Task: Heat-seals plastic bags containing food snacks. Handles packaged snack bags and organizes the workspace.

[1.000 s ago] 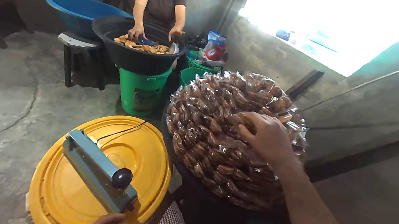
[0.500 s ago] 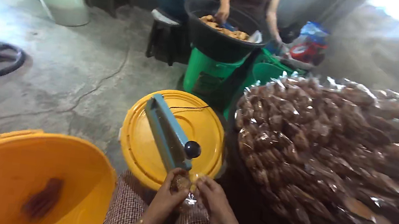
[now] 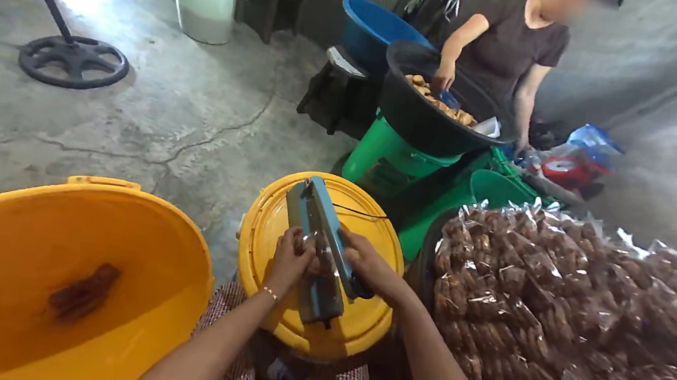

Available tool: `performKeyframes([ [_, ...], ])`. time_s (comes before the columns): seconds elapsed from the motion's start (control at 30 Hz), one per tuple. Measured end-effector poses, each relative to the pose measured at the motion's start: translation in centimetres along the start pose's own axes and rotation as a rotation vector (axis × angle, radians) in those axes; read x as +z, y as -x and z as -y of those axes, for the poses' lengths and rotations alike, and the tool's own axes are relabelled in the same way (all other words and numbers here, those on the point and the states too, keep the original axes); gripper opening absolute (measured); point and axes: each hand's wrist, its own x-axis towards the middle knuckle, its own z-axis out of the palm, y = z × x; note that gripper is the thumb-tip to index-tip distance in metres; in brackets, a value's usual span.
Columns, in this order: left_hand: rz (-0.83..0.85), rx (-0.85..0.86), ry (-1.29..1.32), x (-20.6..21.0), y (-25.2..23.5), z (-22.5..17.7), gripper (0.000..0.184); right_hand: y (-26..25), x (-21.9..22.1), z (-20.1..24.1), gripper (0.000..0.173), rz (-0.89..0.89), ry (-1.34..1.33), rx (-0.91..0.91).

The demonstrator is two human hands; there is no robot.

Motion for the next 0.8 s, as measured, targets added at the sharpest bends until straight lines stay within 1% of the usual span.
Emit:
performKeyframes([
  [0.03, -0.003, 0.001, -0.012, 0.0, -0.4, -0.2, 0.064, 0.3, 0.5, 1.1, 0.074, 0.077, 0.202, 0.027],
  [0.07, -0.003, -0.003, -0.022, 0.0, -0.6, -0.4, 0.063, 0.4, 1.5, 1.6, 0.087, 0.108, 0.362, 0.082],
  [0.1, 0.001, -0.012, -0.028, 0.0, -0.8, -0.4, 0.063, 0.4, 2.8, 1.5, 0.095, 0.101, 0.449, 0.131],
  [0.13, 0.011, -0.023, -0.025, 0.0, -0.9, -0.5, 0.064, 0.3, 3.8, 1.0, 0.095, 0.061, 0.476, 0.162],
  [0.2, 0.010, -0.053, 0.017, -0.3, -1.0, -0.1, 0.068, 0.4, 5.1, 0.2, 0.083, -0.045, 0.468, 0.170],
  [0.27, -0.004, -0.157, 0.099, -0.6, -0.6, 0.3, 0.066, 0.7, 6.1, -0.5, 0.071, -0.145, 0.478, 0.138],
  [0.33, -0.005, -0.266, 0.221, -0.7, -0.6, 0.6, 0.056, 0.9, 6.3, -0.8, 0.066, -0.183, 0.485, 0.120],
  [0.37, -0.005, -0.293, 0.266, -0.7, -0.6, 0.8, 0.049, 0.9, 6.3, -1.0, 0.066, -0.203, 0.477, 0.103],
  [0.4, -0.016, -0.287, 0.277, -0.7, -0.7, 1.1, 0.043, 0.9, 6.2, -1.2, 0.065, -0.217, 0.461, 0.090],
  [0.43, -0.039, -0.243, 0.262, -0.6, -0.6, 1.2, 0.039, 1.0, 6.1, -1.3, 0.065, -0.220, 0.445, 0.086],
  [0.5, -0.101, -0.137, 0.240, -0.5, -0.3, 0.8, 0.039, 0.9, 5.8, -1.3, 0.064, -0.216, 0.417, 0.084],
  [0.53, -0.114, -0.104, 0.279, -0.4, -0.1, 0.5, 0.041, 0.9, 5.7, -1.3, 0.064, -0.217, 0.404, 0.079],
  [0.57, -0.099, -0.109, 0.347, -0.4, 0.0, 0.2, 0.041, 0.9, 5.8, -1.5, 0.064, -0.223, 0.390, 0.066],
  [0.63, -0.004, -0.205, 0.475, -0.3, -0.6, -0.1, 0.033, 0.7, 5.8, -1.8, 0.064, -0.239, 0.371, 0.042],
  [0.67, 0.044, -0.277, 0.466, 0.0, -0.9, -0.5, 0.040, 0.6, 5.8, -1.9, 0.065, -0.237, 0.363, 0.040],
  [0.7, 0.090, -0.318, 0.386, 0.2, -1.3, -0.9, 0.042, 0.6, 5.7, -1.9, 0.065, -0.232, 0.353, 0.041],
  [0.77, 0.137, -0.305, 0.085, 0.7, -1.8, -1.7, 0.034, 0.7, 5.6, -2.0, 0.064, -0.250, 0.327, 0.021],
  [0.8, 0.135, -0.272, -0.062, 0.8, -1.8, -2.1, 0.039, 0.9, 5.6, -1.9, 0.062, -0.270, 0.323, -0.008],
])
